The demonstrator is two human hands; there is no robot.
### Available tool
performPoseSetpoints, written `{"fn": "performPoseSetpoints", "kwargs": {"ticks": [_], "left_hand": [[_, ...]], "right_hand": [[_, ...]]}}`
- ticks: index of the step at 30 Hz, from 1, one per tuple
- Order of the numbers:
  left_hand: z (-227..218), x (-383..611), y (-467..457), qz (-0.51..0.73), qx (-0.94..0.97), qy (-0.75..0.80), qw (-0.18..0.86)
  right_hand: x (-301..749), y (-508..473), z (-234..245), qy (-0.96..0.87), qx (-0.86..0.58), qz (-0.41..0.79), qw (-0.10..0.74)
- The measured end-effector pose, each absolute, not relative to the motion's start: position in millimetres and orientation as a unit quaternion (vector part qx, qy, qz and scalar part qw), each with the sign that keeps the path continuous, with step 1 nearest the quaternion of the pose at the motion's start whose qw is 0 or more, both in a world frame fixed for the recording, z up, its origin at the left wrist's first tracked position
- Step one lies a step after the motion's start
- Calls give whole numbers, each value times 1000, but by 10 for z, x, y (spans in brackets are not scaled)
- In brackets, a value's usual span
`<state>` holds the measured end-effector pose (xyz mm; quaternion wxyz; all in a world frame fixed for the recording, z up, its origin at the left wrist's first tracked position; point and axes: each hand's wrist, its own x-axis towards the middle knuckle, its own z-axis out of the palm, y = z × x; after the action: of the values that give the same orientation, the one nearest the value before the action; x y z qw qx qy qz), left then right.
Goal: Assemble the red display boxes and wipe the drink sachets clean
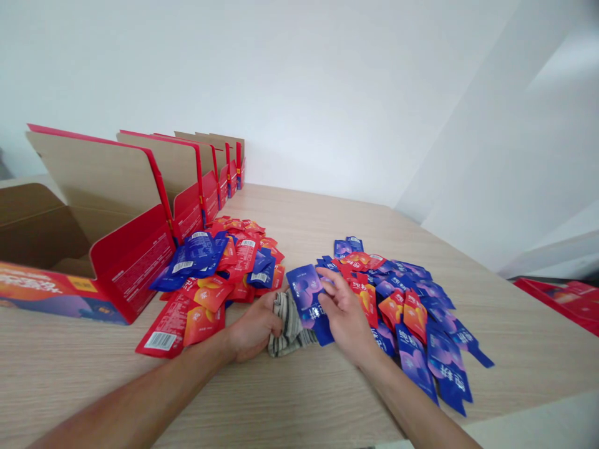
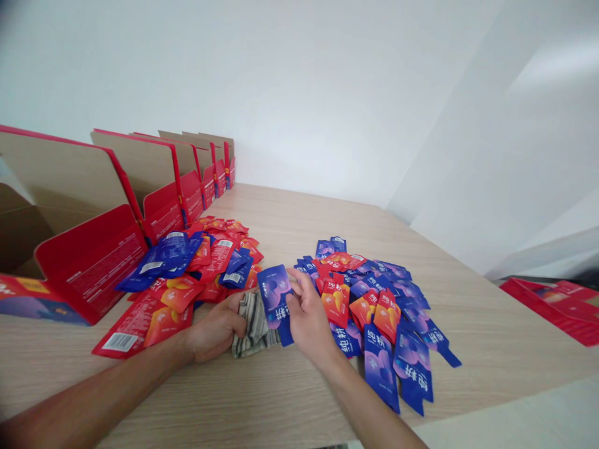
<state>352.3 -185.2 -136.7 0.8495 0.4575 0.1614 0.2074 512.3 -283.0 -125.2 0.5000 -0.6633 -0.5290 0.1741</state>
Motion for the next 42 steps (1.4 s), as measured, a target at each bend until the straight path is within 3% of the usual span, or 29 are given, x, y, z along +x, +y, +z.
{"fn": "performPoseSetpoints", "kwargs": {"ticks": [4,8,22,25,29,32,36,42], "left_hand": [[-1365,3530,-1854,217,451,167,850],[-1367,3527,-1849,223,453,168,847],[-1379,3522,-1850,214,450,167,851],[-1397,3519,-1843,206,452,153,855],[-1413,3524,-1824,205,459,149,852],[-1408,3530,-1818,212,467,168,842],[-1400,3535,-1828,212,466,173,842],[-1405,3538,-1832,191,446,138,863]], "right_hand": [[5075,-2774,-1578,-610,-689,53,389],[5042,-2882,-1586,-675,-667,32,314],[5018,-3173,-970,-680,-687,80,242],[5144,-3173,-706,-650,-694,108,289],[5157,-2848,-493,-540,-660,228,470],[5026,-2343,-463,-465,-624,302,550],[4797,-1583,-475,-403,-616,368,568],[4525,-911,-530,-438,-624,412,498]]}}
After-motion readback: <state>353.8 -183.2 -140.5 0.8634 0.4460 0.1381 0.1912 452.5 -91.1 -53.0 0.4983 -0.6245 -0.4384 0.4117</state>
